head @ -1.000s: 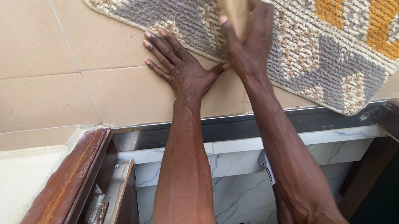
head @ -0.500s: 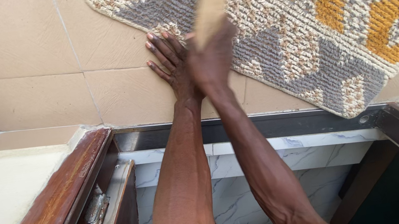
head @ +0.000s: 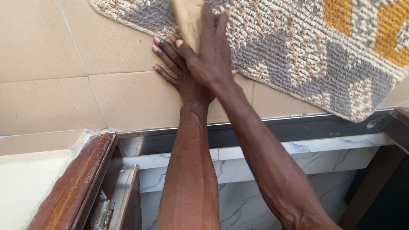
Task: The person scrubs a rug with a brush, moving the brush back and forth across different sections while holding the rug in place by hand.
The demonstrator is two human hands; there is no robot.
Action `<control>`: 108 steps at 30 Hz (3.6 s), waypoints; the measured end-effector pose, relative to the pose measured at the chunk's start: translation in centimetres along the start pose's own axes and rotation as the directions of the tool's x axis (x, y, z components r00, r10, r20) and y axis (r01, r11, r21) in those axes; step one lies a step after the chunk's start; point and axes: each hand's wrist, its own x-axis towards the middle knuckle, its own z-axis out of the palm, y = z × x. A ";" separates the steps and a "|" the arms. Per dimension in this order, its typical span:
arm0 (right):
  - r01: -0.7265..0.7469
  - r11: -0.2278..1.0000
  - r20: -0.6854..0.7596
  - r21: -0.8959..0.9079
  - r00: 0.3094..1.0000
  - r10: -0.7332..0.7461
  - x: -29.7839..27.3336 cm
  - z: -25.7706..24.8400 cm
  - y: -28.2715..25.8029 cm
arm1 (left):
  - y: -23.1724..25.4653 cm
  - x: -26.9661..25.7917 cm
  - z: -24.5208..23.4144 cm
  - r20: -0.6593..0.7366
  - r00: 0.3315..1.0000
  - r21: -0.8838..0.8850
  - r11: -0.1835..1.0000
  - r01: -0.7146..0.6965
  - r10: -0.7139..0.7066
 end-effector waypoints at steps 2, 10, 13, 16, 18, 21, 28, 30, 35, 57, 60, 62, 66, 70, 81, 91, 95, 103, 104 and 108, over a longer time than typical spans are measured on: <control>0.100 0.995 -0.025 0.028 0.995 -0.100 -0.1 -0.9 0.8 | 0.4 0.3 -0.9 0.167 0.985 -0.032 0.998 0.051 -0.045; 0.306 0.938 -0.042 -0.159 0.948 -0.317 -1.1 -0.6 2.9 | -0.9 -0.2 1.6 -0.137 0.985 0.022 0.995 -0.101 0.103; 0.326 0.943 -0.013 -0.075 0.945 -0.328 -1.2 -1.3 1.6 | -0.8 -0.2 1.4 -0.102 0.989 0.102 0.990 -0.096 0.106; 0.215 0.975 -0.154 -0.051 0.963 -0.220 0.7 -1.4 1.4 | 0.2 0.5 -0.9 0.184 0.982 -0.115 0.991 0.068 -0.046; 0.303 0.950 -0.139 -0.079 0.940 -0.311 1.0 -1.5 3.4 | 1.1 0.2 -2.2 0.230 0.970 -0.113 0.989 0.100 -0.072; 0.233 0.896 -0.452 -0.379 0.798 -0.399 4.0 -1.4 6.7 | 1.6 -0.1 -3.9 0.296 0.944 -0.158 0.967 0.201 -0.148; 0.172 0.779 -0.351 -0.603 0.820 -0.453 3.9 -0.9 7.6 | 1.3 -0.3 -3.3 0.149 0.985 -0.179 0.977 0.117 -0.090; 0.208 0.768 -0.361 -0.606 0.788 -0.498 3.8 -1.4 7.0 | 1.2 -0.4 -2.9 0.097 0.994 -0.201 0.976 0.078 -0.060; 0.153 0.774 -0.334 -0.615 0.838 -0.431 3.4 -1.7 6.0 | 0.8 -0.9 -3.0 0.059 0.998 -0.319 0.947 0.044 -0.026; 0.154 0.747 -0.325 -0.647 0.830 -0.453 4.0 -1.3 6.5 | -1.1 -2.5 -7.8 -0.421 0.906 0.060 0.998 -0.020 0.043; 0.157 0.748 -0.336 -0.645 0.821 -0.462 4.1 -1.2 6.6 | 0.7 -0.9 -7.5 -0.467 0.884 -0.087 0.994 -0.070 0.021; 0.115 0.730 -0.332 -0.674 0.836 -0.438 4.0 -1.1 6.7 | 2.1 1.1 -6.5 -0.344 0.938 -0.196 0.980 -0.023 -0.047; 0.065 0.690 -0.359 -0.720 0.817 -0.452 4.8 -0.7 7.1 | 3.4 4.0 -4.3 -0.355 0.934 -0.325 0.942 -0.087 -0.036; 0.066 0.681 -0.357 -0.729 0.812 -0.461 5.0 -0.5 8.3 | 2.7 4.6 -2.1 -0.461 0.887 -0.408 0.889 -0.208 -0.004; 0.067 0.723 -0.345 -0.687 0.846 -0.406 4.9 -0.8 7.0 | 0.1 6.9 -2.6 -0.449 0.875 -0.358 0.860 -0.364 0.183; 0.070 0.725 -0.337 -0.685 0.852 -0.400 4.5 -0.9 6.3 | 1.3 7.0 -3.7 -0.538 0.839 -0.482 0.848 -0.220 -0.088; 0.076 0.729 -0.341 -0.681 0.847 -0.408 4.5 -1.0 6.5 | 1.7 7.7 -2.7 -0.498 0.843 -0.326 0.856 -0.401 0.205; 0.130 0.747 -0.344 -0.652 0.827 -0.445 4.1 -1.2 6.0 | -4.6 6.4 -4.0 -0.569 0.816 -0.308 0.947 -0.095 -0.104; 0.113 0.734 -0.346 -0.670 0.828 -0.442 4.4 -1.2 6.1 | -3.5 7.0 -3.7 -0.567 0.818 -0.328 0.937 -0.123 -0.091; 0.087 0.706 -0.338 -0.703 0.832 -0.440 4.7 -1.1 6.5 | 0.7 7.6 -2.5 -0.449 0.877 -0.301 0.895 -0.328 0.171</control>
